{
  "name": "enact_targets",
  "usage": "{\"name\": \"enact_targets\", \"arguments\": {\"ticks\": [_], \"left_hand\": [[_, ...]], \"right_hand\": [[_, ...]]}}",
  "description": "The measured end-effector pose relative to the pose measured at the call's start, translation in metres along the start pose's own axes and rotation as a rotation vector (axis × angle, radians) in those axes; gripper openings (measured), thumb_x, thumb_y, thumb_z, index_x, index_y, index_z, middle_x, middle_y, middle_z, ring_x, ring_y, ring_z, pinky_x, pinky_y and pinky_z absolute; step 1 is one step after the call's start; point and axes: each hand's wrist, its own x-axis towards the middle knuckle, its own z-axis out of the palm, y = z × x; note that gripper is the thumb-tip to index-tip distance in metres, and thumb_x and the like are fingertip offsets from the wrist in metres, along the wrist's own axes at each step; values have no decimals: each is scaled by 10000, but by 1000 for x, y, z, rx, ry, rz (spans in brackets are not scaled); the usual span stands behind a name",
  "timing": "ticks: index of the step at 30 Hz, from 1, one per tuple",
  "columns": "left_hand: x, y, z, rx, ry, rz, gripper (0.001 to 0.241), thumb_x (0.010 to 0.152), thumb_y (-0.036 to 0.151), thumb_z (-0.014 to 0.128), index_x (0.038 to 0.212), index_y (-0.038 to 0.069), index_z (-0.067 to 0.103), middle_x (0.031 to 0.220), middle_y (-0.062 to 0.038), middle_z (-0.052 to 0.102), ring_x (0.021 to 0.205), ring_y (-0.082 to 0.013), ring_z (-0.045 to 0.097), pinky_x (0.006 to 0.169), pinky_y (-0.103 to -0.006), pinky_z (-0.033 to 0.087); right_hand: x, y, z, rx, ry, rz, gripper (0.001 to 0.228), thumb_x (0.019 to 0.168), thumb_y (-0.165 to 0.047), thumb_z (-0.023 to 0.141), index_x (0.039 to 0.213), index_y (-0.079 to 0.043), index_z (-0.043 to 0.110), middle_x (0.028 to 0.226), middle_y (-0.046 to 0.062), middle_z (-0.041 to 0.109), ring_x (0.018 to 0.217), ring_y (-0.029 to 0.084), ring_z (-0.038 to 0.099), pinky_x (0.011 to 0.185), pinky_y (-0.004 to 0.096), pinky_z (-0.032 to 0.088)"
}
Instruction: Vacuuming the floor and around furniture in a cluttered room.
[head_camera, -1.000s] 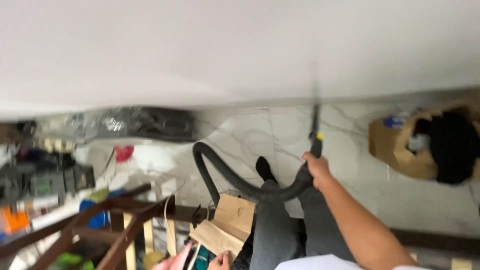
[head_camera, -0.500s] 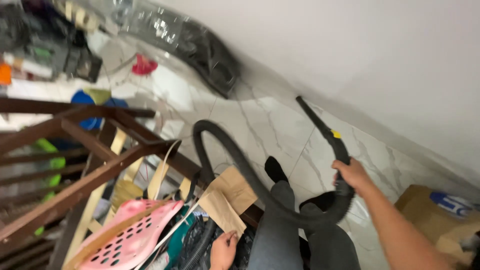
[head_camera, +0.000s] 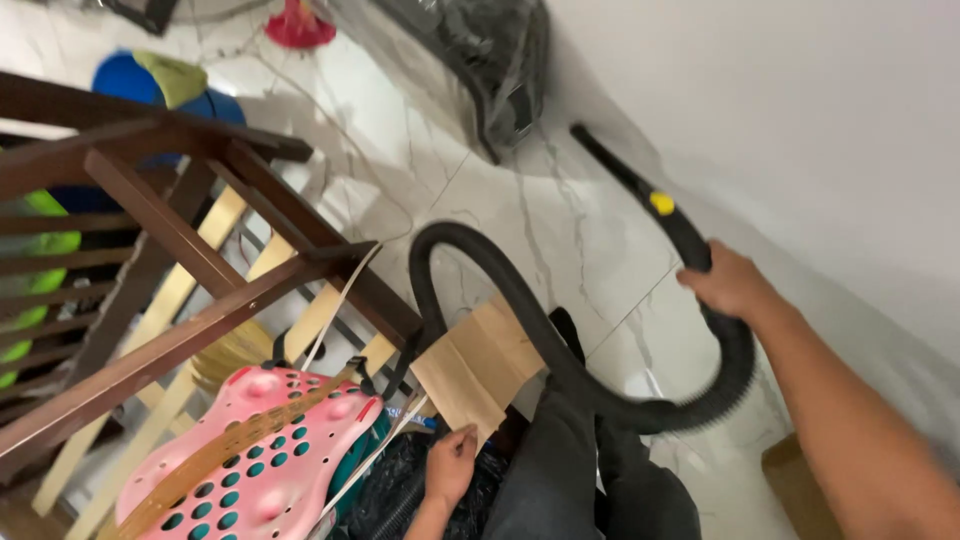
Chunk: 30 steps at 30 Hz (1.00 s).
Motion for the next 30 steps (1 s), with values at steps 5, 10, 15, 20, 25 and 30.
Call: {"name": "enact_targets", "arguments": {"ticks": [5, 10, 15, 20, 25, 30], "left_hand": [[17, 17, 6, -1, -23, -49, 296, 920, 257, 655, 1118, 76, 781, 1071, -151, 786, 957, -242, 788, 833, -307, 588], [21, 14, 5, -71, -13, -51, 301, 919, 260, 660, 1120, 72, 781, 1062, -150, 790, 971, -229, 788, 842, -304, 582], [20, -9, 14, -173, 4, -86, 292, 924, 270, 666, 1086, 57, 784, 1025, -146, 801, 959, -219, 796, 852, -305, 581], [-1, -30, 44, -154, 36, -147, 298, 929, 287, 663, 1084, 65, 786, 1014, -160, 786, 962, -228, 786, 852, -319, 580], [-34, -2, 84, -146, 35, -136, 312, 928, 301, 654, 1089, 66, 781, 1024, -171, 777, 968, -265, 777, 844, -336, 581], [-84, 37, 122, -84, 16, -98, 298, 947, 288, 650, 1118, 78, 775, 1056, -175, 761, 992, -290, 755, 854, -335, 567]], "right_hand": [[40, -81, -26, 319, -87, 121, 402, 843, -271, 702, 1089, 34, 613, 795, 210, 716, 694, 338, 718, 690, 473, 584], [37, -87, -36, 138, -36, 102, 416, 847, -279, 721, 1115, 12, 593, 805, 208, 723, 715, 327, 719, 713, 453, 563], [1, 54, -30, -175, -29, 106, 497, 839, -385, 764, 1083, 40, 682, 881, 248, 748, 837, 383, 723, 810, 492, 563], [-108, 179, -19, -180, -121, 338, 538, 849, -425, 720, 1134, 30, 677, 891, 245, 743, 844, 402, 733, 815, 503, 588], [-187, 269, 9, -237, -109, 392, 574, 842, -444, 733, 1194, 6, 674, 944, 244, 735, 898, 401, 723, 832, 505, 585], [-224, 273, 26, -172, -131, 324, 634, 817, -423, 743, 1334, -76, 623, 1038, 285, 738, 1019, 455, 700, 898, 504, 542]]}}
